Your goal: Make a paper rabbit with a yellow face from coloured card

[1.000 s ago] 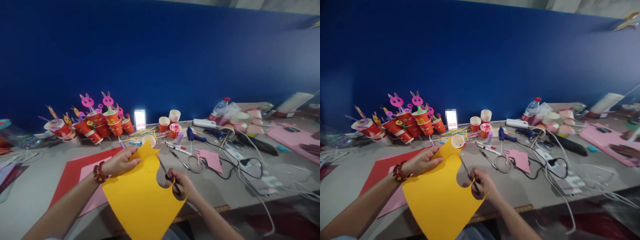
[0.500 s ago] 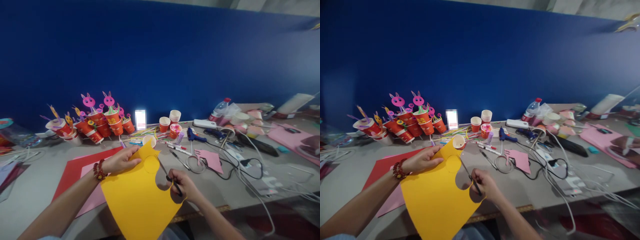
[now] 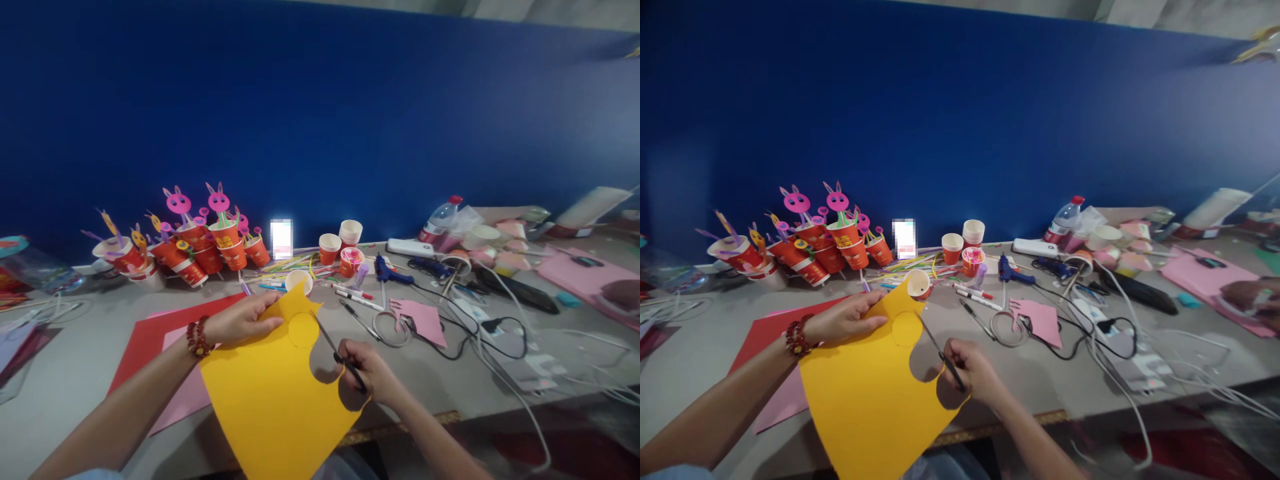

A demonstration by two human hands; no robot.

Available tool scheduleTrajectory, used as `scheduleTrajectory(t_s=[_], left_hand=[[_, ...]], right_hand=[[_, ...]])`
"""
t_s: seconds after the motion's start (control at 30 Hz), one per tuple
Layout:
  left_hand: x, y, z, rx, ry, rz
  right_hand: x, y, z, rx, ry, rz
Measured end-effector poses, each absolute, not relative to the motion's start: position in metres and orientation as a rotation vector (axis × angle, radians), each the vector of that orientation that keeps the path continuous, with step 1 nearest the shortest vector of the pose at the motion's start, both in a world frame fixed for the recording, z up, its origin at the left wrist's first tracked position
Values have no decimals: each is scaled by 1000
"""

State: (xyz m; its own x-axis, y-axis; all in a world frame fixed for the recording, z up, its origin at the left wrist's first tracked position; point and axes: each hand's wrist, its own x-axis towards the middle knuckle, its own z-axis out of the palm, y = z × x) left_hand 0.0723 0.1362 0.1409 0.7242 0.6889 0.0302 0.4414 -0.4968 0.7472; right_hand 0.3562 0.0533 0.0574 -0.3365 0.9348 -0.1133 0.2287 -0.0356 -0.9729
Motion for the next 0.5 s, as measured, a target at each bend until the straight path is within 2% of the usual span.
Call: scheduleTrajectory(t_s=[0.3,0.5], left_hand=[[76,134,145,2213,822,368],[76,134,147,2225,809,369]], right_hand=[[357,54,57,-1230,-1591,1529],[358,55,54,-1231,-1659,1425]])
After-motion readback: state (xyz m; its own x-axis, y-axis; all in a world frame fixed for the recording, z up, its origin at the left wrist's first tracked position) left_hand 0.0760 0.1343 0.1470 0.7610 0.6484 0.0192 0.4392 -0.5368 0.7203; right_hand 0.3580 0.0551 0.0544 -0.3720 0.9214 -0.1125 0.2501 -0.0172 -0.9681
